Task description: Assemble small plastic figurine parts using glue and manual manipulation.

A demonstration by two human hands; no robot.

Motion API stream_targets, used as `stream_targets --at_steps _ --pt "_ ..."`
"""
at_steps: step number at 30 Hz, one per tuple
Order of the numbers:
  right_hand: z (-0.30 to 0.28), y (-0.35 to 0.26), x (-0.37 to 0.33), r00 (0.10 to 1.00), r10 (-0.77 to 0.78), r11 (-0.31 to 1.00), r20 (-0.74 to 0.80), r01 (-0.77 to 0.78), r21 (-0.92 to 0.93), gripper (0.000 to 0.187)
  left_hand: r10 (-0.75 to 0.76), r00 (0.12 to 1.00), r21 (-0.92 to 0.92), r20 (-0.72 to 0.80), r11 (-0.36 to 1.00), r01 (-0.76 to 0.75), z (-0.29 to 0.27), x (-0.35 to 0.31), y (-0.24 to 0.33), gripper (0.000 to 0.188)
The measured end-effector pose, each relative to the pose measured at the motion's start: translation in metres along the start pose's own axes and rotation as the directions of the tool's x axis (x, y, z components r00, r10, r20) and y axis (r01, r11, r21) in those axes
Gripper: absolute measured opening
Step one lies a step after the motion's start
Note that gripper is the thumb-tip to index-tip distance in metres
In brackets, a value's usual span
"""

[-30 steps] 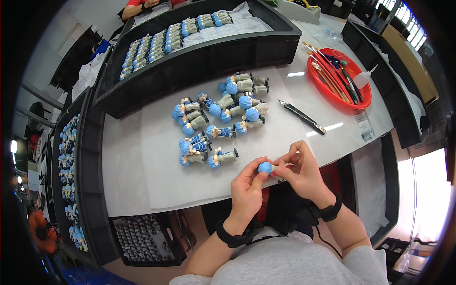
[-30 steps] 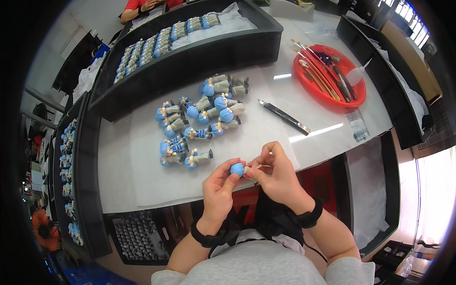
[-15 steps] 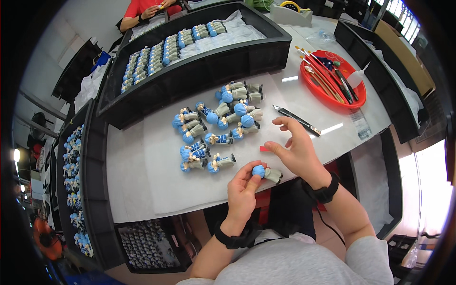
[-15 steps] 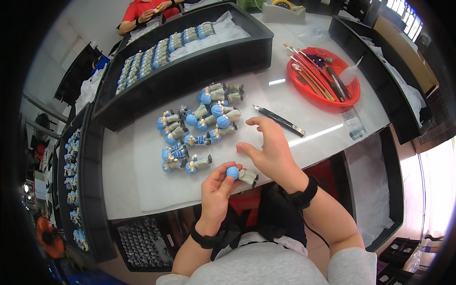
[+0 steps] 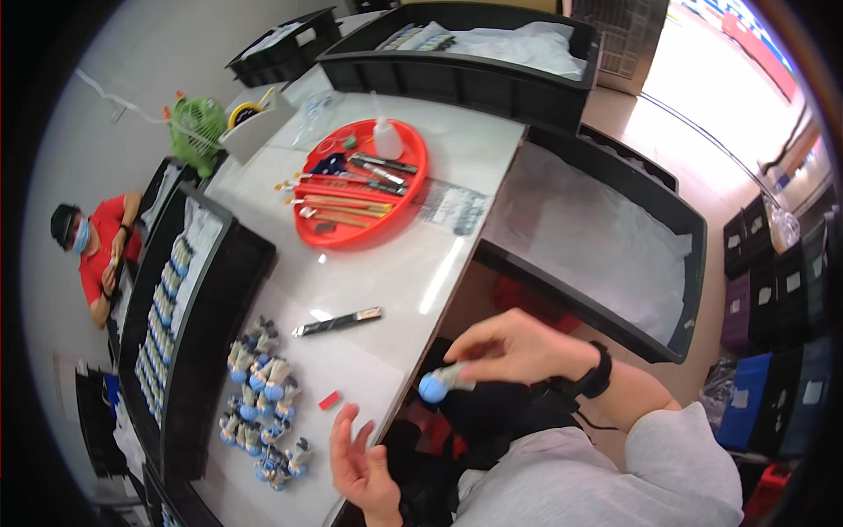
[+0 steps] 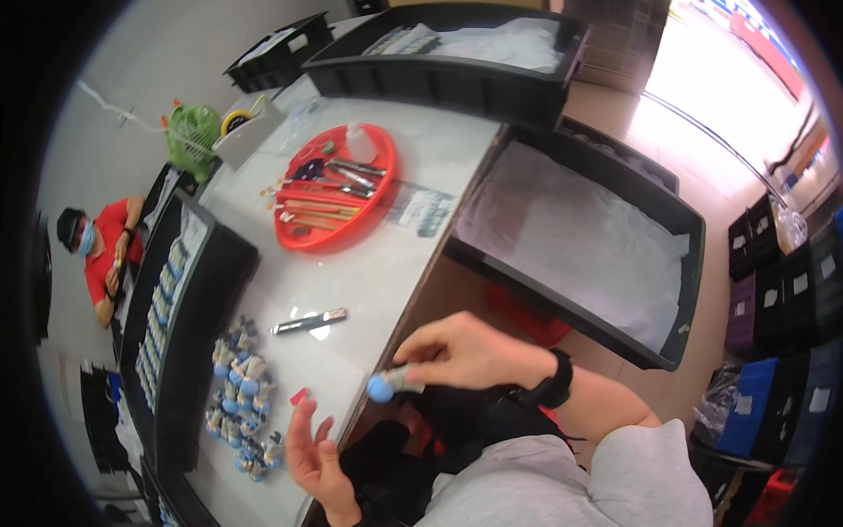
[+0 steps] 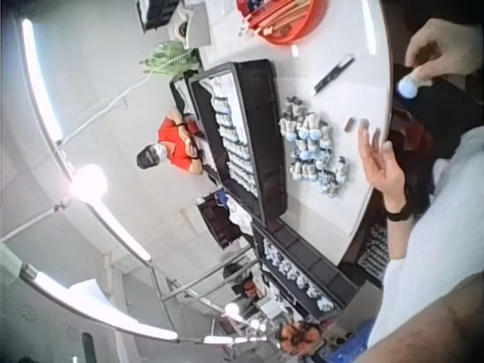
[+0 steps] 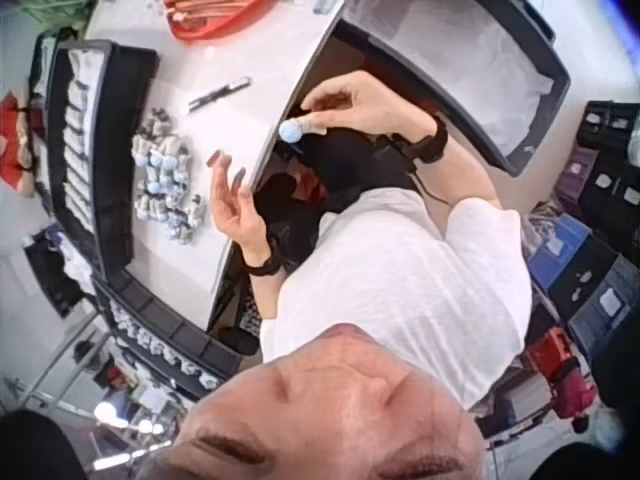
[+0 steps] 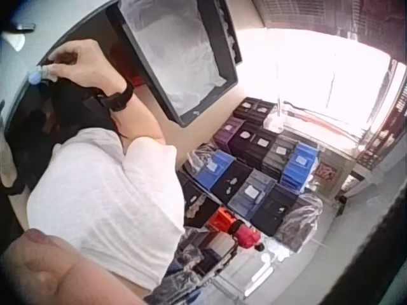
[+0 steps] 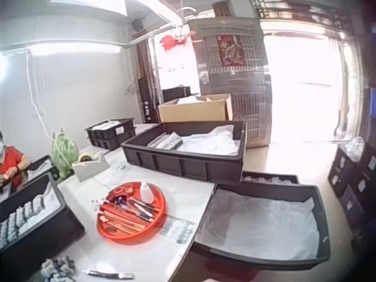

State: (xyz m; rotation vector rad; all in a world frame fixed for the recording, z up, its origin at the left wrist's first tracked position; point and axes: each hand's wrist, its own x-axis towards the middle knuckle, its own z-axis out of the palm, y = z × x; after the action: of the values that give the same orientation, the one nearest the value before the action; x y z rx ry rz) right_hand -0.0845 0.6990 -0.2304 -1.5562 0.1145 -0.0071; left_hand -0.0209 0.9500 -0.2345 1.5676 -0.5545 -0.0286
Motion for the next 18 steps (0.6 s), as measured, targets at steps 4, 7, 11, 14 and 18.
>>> stream_targets --at_steps 4,7,11,14,18 --pt "-0.105 0.01 -0.003 0.841 -0.048 0.996 -0.54 0.002 -0.085 0.022 0.087 0.986 0.382 -0.146 0.924 -0.025 -0.007 0.009 0.004 0.021" --pt "-0.176 0.026 0.016 0.786 -0.004 0.946 -0.618 -0.197 -0.256 0.022 0.077 0.975 0.407 -0.206 0.913 0.014 -0.01 0.006 -0.014 0.019" --pt "-0.217 0.082 0.068 0.817 0.098 0.805 -0.568 -0.401 -0.437 0.025 0.004 0.973 0.441 -0.23 0.892 0.101 -0.007 -0.001 -0.031 0.015" --pt "-0.227 0.135 0.106 0.871 0.117 0.64 -0.477 -0.433 -0.635 0.03 0.086 0.97 0.535 -0.228 0.843 0.051 -0.002 0.0 -0.03 0.012" --pt "-0.227 0.182 0.147 0.925 0.15 0.393 -0.348 -0.379 -0.838 0.04 0.089 0.967 0.562 -0.24 0.824 0.064 0.001 0.002 -0.029 0.011"
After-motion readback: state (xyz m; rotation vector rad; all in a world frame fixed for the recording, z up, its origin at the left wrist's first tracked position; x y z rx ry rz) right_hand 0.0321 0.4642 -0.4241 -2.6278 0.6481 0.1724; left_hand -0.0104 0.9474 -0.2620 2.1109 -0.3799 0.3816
